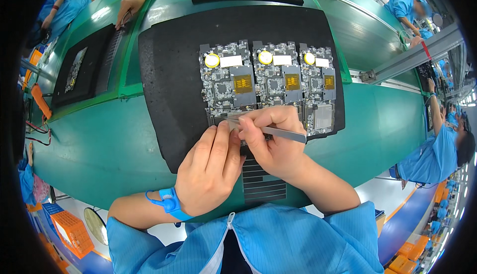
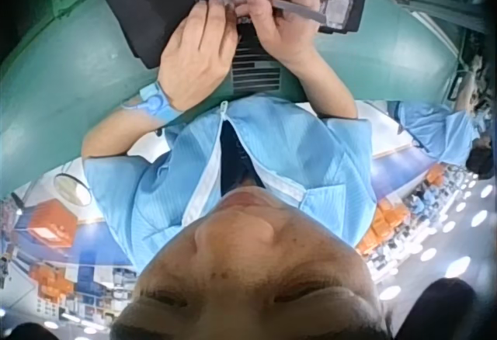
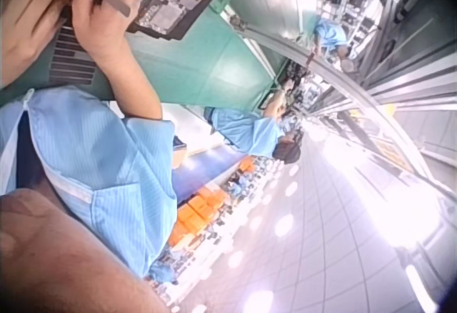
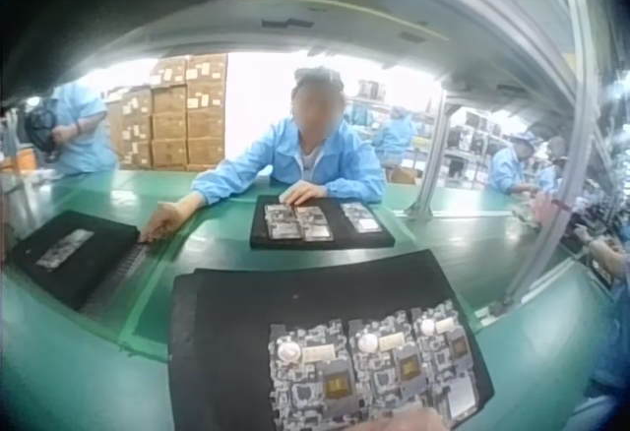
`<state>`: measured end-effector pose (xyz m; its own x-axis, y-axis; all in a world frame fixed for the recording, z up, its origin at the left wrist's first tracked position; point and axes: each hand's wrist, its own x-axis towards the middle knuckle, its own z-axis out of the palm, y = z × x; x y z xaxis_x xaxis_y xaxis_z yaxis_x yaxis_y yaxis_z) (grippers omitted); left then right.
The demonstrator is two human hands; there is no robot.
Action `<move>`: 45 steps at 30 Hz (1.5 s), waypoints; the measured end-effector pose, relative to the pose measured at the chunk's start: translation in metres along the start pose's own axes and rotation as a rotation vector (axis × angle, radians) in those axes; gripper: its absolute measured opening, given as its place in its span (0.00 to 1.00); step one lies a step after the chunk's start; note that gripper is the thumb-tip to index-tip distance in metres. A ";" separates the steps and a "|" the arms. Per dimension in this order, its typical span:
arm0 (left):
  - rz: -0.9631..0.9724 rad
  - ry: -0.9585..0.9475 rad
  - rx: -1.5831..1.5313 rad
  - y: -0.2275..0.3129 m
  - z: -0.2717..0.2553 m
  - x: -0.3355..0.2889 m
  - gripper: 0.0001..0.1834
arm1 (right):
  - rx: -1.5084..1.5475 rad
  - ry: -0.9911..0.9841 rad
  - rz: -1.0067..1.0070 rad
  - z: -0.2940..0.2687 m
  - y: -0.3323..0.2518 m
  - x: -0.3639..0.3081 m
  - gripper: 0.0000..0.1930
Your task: The person uses tweezers to pick small white thermal pads from a strip and places them onto specific components on multiple circuit boards. The person repeatedly picks pads and applies them to different boards, moving the boards along the assembly line as they work.
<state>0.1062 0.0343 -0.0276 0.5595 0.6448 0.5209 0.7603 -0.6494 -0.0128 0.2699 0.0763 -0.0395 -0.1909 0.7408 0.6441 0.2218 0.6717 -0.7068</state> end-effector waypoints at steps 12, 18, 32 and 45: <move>-0.091 -0.026 -0.253 -0.010 -0.002 0.007 0.25 | 0.422 0.504 0.377 -0.065 -0.021 -0.001 0.06; -0.192 0.032 -0.379 -0.050 -0.045 -0.003 0.23 | 0.106 0.545 0.519 -0.160 -0.008 -0.022 0.10; -0.868 0.125 -1.056 -0.059 -0.030 -0.041 0.30 | -0.571 0.018 0.615 -0.155 0.003 -0.041 0.25; -0.938 0.135 -1.559 -0.038 -0.047 -0.013 0.27 | 0.328 0.097 0.664 -0.194 0.048 -0.045 0.19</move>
<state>0.0549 0.0320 0.0060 0.0901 0.9944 -0.0555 -0.2400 0.0758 0.9678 0.4750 0.0737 -0.0454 -0.0272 0.9976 0.0633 -0.0388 0.0623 -0.9973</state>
